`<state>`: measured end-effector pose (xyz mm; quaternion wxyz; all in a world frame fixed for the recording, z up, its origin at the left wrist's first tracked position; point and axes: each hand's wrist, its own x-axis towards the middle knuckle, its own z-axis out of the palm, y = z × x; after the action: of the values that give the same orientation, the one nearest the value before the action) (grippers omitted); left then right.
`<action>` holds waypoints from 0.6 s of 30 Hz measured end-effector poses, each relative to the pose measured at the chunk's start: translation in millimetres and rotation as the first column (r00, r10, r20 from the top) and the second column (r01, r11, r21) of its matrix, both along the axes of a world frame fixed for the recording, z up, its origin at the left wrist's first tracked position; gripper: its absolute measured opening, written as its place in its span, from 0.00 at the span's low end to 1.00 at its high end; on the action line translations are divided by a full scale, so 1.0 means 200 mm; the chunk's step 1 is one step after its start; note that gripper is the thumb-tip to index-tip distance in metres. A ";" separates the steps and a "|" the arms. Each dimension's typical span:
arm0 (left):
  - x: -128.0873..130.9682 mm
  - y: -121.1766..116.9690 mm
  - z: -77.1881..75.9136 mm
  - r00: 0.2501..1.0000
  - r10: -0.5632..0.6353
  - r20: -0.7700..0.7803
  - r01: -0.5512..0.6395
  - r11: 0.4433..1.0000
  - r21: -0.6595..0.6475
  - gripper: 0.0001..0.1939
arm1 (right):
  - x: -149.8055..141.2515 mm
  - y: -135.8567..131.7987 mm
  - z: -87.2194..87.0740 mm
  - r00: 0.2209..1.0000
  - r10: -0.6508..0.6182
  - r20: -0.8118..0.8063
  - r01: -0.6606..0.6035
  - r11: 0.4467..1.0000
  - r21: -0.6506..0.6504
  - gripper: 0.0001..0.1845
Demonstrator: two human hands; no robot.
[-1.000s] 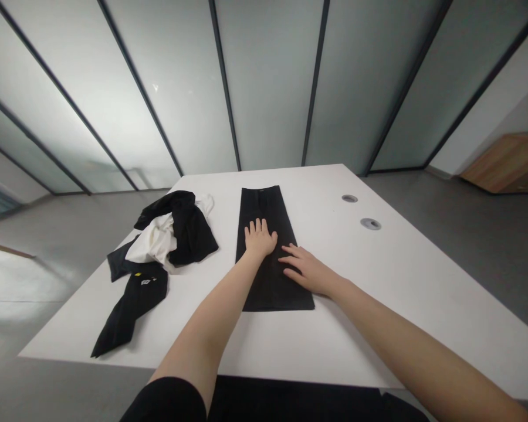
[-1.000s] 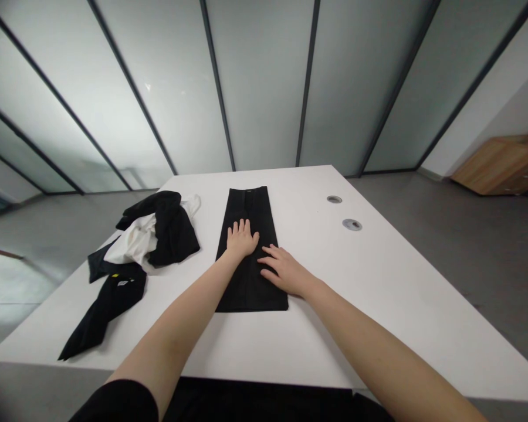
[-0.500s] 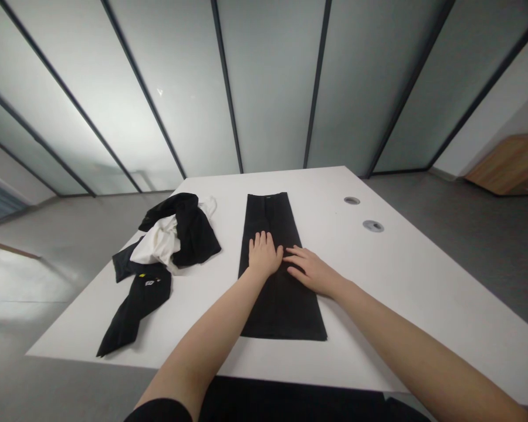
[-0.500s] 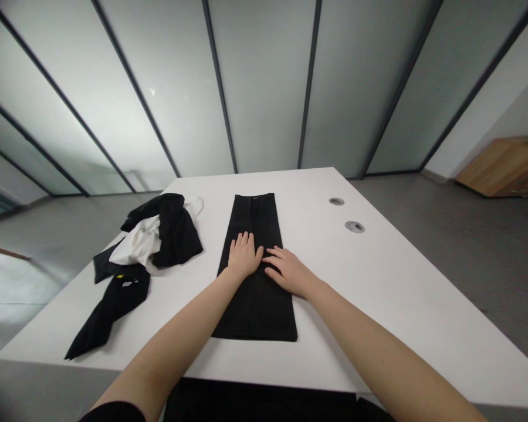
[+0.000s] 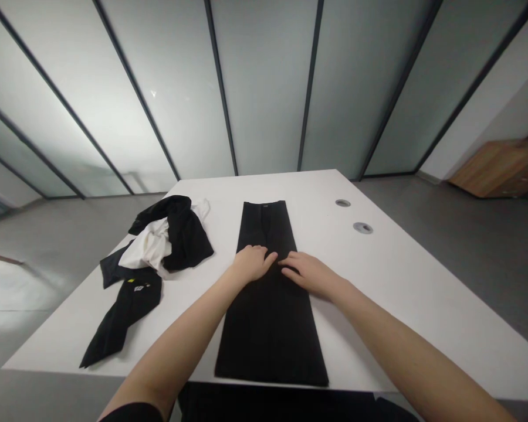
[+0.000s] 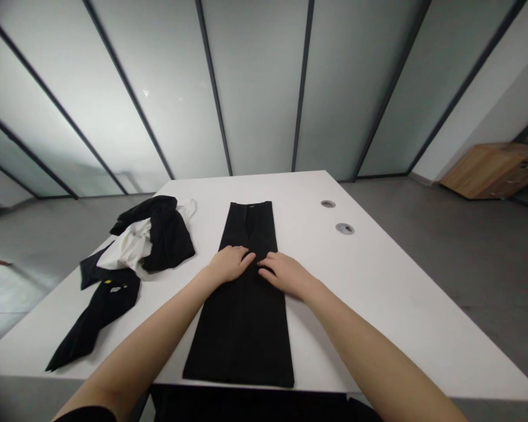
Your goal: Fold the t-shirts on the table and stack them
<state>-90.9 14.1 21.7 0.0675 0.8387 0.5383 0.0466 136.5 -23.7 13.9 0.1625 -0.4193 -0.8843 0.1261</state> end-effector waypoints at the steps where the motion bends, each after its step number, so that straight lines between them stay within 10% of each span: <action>1: -0.04 -0.01 0.02 0.999 -0.012 0.030 0.013 1.000 -0.024 0.30 | 0.00 -0.01 0.01 1.000 -0.002 -0.023 0.001 1.000 -0.021 0.19; 10: -0.32 0.00 -0.11 0.981 -0.050 0.187 0.024 0.990 0.139 0.20 | 0.03 0.05 -0.11 0.989 -0.039 -0.145 0.056 0.992 0.114 0.19; 18: -0.28 0.03 0.01 0.986 0.064 0.153 -0.076 0.994 0.075 0.19 | 0.00 0.03 -0.10 0.999 -0.031 -0.043 0.033 0.998 0.051 0.20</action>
<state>-146.2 19.6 22.9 0.0722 0.8154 0.5586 0.1337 137.4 -18.4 -5.2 0.1939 -0.4264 -0.8768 0.1092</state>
